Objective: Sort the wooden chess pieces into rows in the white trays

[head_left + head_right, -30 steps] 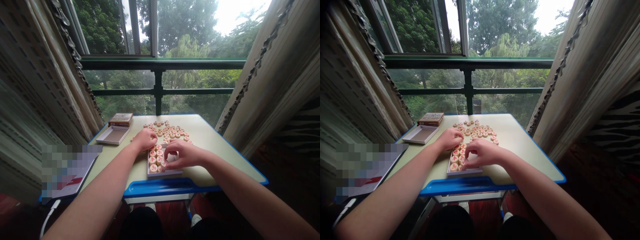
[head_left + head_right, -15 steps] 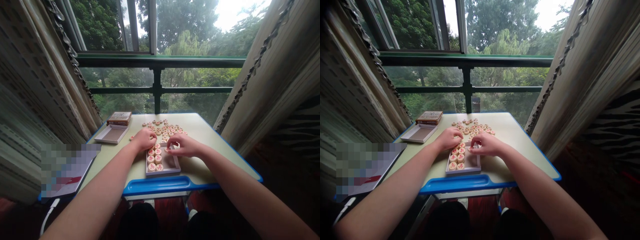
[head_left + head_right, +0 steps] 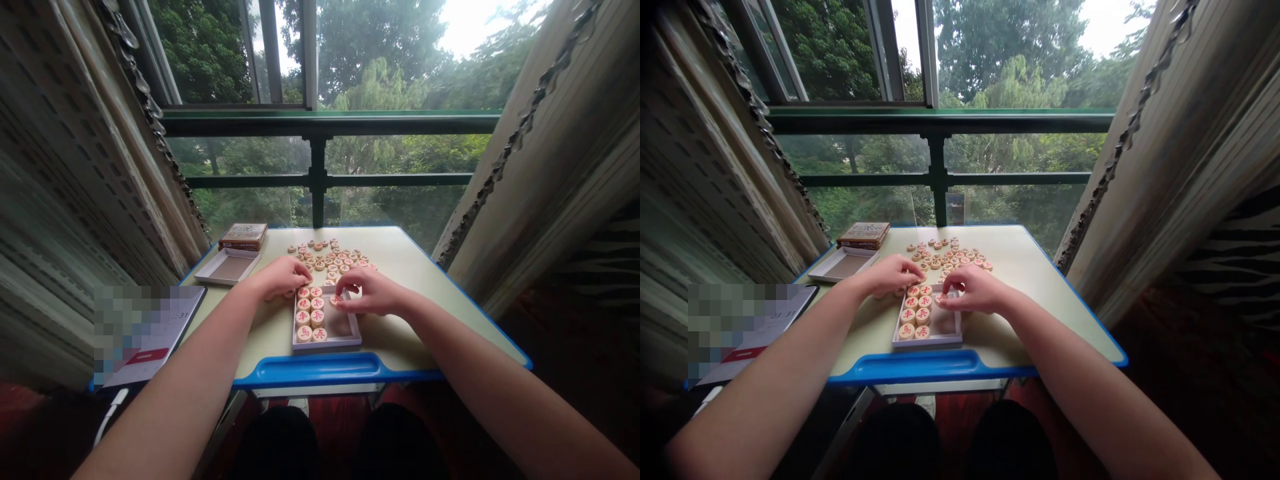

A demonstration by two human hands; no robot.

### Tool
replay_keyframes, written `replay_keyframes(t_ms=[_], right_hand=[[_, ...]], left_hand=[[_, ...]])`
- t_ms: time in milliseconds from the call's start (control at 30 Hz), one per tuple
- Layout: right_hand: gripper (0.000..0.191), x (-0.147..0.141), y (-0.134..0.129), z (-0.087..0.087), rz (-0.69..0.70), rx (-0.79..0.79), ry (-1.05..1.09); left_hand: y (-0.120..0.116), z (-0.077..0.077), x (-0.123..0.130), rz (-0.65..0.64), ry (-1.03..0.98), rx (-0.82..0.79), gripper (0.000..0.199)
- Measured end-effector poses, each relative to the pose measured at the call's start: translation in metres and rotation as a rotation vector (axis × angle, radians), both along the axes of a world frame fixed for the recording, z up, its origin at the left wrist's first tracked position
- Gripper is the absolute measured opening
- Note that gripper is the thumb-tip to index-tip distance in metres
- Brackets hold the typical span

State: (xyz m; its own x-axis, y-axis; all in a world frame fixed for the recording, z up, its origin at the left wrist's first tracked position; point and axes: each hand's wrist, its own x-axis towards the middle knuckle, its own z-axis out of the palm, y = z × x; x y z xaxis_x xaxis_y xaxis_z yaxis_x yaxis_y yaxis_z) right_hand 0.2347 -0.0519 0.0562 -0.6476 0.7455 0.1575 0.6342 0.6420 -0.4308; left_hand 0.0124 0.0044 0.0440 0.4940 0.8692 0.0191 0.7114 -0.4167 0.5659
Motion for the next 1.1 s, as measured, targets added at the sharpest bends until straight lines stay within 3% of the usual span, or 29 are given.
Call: replay_keyframes(t_ms=[167,400,667,800,1100], right_hand=[[0.023,-0.007,-0.009,0.002,0.086,-0.017,-0.028],[0.023,-0.022,-0.023,-0.002,0.219,0.050,0.063],[0.017,-0.025,-0.027,-0.001,0.233,0.077,0.067],[0.020,-0.025,-0.028,0.000,0.165,0.120,0.068],[0.017,-0.030,-0.028,-0.008,0.210,0.160,0.078]], left_hand=[[0.013,0.012,0.000,-0.099,0.092,-0.111,0.020],[0.020,0.009,-0.001,-0.243,0.057,-0.199,0.023],[0.020,0.009,0.000,-0.287,0.116,-0.166,0.021],[0.019,0.008,0.002,-0.263,0.093,-0.160,0.020],[0.015,0.010,0.003,-0.237,0.124,-0.177,0.024]])
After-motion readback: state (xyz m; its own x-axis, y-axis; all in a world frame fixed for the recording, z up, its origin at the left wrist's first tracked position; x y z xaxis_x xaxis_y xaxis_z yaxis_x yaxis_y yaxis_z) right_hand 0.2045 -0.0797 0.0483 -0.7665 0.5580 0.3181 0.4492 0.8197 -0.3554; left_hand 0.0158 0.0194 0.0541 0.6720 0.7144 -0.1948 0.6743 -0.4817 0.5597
